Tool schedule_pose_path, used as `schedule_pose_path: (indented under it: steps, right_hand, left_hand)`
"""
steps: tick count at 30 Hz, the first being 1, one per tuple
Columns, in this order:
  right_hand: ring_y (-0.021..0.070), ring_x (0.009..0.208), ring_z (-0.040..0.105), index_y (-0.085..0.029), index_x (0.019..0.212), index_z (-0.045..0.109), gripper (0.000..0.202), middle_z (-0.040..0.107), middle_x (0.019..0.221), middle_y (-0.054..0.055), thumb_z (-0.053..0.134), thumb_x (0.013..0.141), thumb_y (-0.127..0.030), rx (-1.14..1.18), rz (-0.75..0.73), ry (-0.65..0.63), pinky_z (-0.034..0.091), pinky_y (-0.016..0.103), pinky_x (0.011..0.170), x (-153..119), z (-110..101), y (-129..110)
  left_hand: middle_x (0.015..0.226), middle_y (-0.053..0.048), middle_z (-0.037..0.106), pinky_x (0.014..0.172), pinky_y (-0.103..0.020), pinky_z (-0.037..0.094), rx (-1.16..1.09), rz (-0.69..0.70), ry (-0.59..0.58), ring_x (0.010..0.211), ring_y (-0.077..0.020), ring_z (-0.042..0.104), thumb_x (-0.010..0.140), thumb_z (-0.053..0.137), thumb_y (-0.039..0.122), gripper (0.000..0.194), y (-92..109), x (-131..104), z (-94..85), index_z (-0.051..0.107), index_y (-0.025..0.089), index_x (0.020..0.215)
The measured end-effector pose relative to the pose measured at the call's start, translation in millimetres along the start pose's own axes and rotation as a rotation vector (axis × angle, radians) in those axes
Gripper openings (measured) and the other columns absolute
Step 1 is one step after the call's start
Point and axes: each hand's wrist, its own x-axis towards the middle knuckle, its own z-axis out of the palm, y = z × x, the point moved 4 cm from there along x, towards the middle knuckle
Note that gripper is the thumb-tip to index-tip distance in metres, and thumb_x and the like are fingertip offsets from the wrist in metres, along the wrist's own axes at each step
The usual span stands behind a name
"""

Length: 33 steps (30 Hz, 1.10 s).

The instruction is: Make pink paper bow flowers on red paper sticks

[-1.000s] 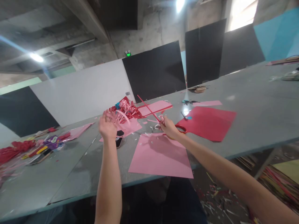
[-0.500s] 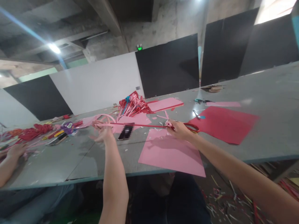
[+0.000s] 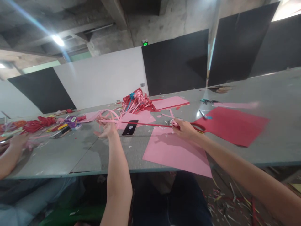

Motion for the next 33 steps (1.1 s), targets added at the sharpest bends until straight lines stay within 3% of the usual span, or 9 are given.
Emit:
schedule_pose_path:
  steps: [4,15,24,29,33]
  right_hand:
    - [0.0153,0.064,0.05,-0.02,0.076,0.052,0.011,0.059,0.073,0.002,0.041,0.074,-0.021,0.022,0.0,-0.008,0.031,0.023,0.06,-0.1,0.3,-0.7]
    - [0.0156,0.066,0.051,-0.02,0.072,0.05,0.01,0.06,0.074,0.002,0.04,0.075,-0.021,-0.005,0.0,-0.032,0.032,0.024,0.062,1.2,0.3,-4.4]
    - [0.0165,0.068,0.052,-0.02,0.073,0.047,0.009,0.061,0.077,0.003,0.039,0.077,-0.02,-0.005,-0.041,-0.032,0.033,0.024,0.063,1.3,0.1,-5.3]
    - [0.0162,0.067,0.051,-0.02,0.069,0.043,0.009,0.059,0.073,0.003,0.039,0.078,-0.02,0.003,-0.059,-0.031,0.032,0.024,0.063,0.9,0.2,-6.8]
    - [0.0152,0.063,0.049,-0.02,0.067,0.038,0.011,0.057,0.071,0.003,0.04,0.078,-0.019,-0.008,-0.088,-0.025,0.032,0.024,0.061,2.3,2.3,-5.6]
  left_hand:
    - [0.143,-0.015,0.035,0.092,-0.055,0.043,-0.04,0.022,0.014,0.138,-0.0356,0.011,0.067,0.049,0.061,0.074,-1.8,0.9,2.5,0.037,0.02,0.127]
    - [0.143,-0.016,0.036,0.09,-0.055,0.045,-0.105,0.073,0.022,0.131,-0.0397,0.03,0.056,0.059,0.065,0.084,-3.6,0.5,7.4,0.04,0.02,0.124]
    - [0.146,-0.018,0.029,0.091,-0.054,0.045,-0.154,-0.017,0.011,0.133,-0.0377,0.027,0.066,0.055,0.06,0.092,-3.2,-1.2,8.3,0.016,0.02,0.14]
    - [0.148,-0.019,0.022,0.093,-0.054,0.043,-0.329,-0.083,-0.007,0.135,-0.0333,0.025,0.074,0.041,0.062,0.081,-5.6,-1.9,10.6,0.016,0.019,0.138]
    - [0.141,-0.019,0.035,0.092,-0.047,0.046,-0.8,-0.202,0.085,0.136,-0.0251,0.028,0.076,0.02,0.066,0.064,-19.5,0.0,16.5,0.04,0.019,0.114]
